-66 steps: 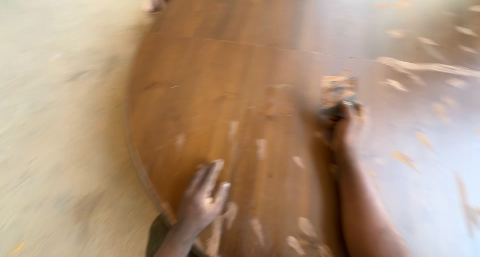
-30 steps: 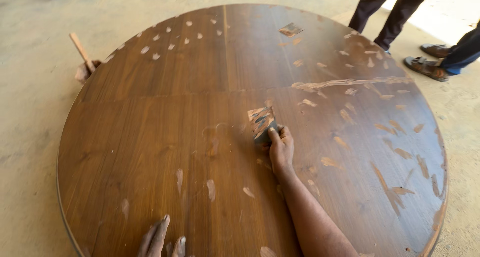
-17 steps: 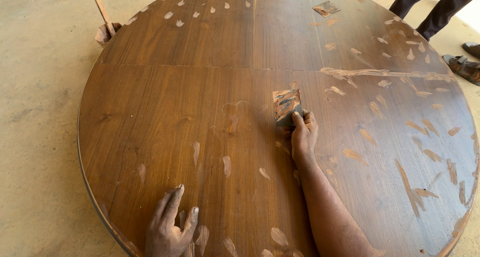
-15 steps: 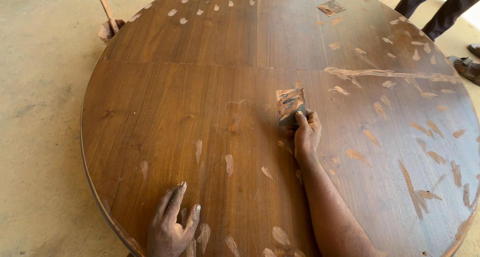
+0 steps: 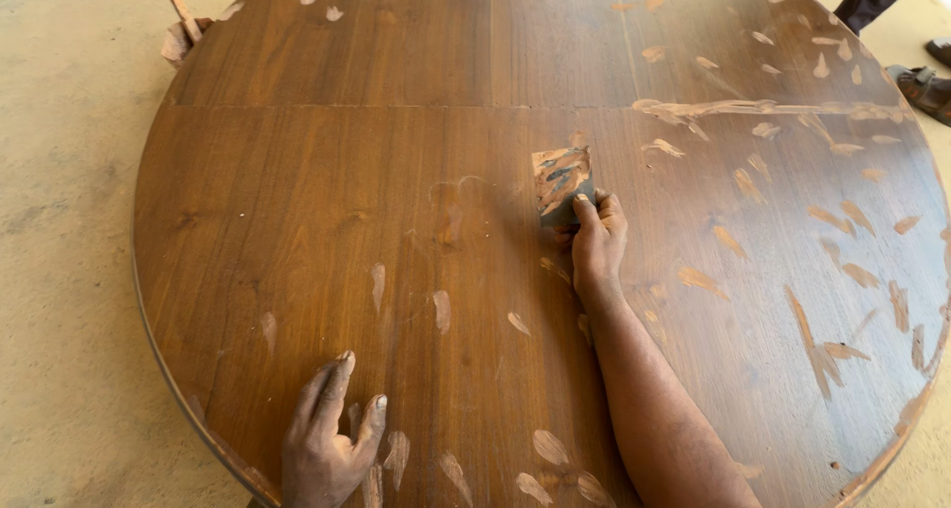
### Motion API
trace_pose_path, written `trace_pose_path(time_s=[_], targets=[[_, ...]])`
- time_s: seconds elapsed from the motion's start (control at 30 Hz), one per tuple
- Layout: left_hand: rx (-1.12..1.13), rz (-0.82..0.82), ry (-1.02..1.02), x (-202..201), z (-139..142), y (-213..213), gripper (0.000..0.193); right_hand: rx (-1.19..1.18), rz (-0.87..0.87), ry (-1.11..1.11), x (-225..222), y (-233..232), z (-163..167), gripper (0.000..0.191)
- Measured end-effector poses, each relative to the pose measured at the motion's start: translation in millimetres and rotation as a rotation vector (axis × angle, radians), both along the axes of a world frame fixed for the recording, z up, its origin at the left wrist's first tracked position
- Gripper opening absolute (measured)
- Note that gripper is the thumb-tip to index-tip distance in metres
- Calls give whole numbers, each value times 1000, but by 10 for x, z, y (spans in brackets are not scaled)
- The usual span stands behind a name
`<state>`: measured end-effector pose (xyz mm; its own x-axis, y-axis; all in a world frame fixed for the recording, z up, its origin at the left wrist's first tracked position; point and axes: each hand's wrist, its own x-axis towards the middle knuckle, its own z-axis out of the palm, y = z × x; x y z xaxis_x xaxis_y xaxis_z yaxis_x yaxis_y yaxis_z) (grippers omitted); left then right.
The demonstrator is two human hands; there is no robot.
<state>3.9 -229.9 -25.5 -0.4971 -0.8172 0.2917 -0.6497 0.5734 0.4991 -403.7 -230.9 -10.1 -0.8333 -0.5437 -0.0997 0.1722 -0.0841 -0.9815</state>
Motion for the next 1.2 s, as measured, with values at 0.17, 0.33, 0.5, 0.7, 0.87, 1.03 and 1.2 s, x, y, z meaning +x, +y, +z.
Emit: trace_pose_path(time_s=[0.17,0.33,0.5,0.7,0.87,1.03,1.2], targets=[[-46,51,26,5,14,46,62,96,-14,-75,154,19,-5,20],[-111,43,150,-126,62,104,58,-13,55,143,300,66,-35,24],[-106,52,153,-595,-76,149,55,83,52,73,360,180,97,26],[-104,66,146,-784,192,168,50,132,98,12,343,190,158,27],[-91,36,144,-758,513,290,47,-19,92,69,240,163,41,26],[-71,-165,157,-1262,537,37,44,-27,357,-212,-17,258,62,22],[-94,-315,60,-1846,729,-405,61,-68,521,-162,-127,313,116,19]])
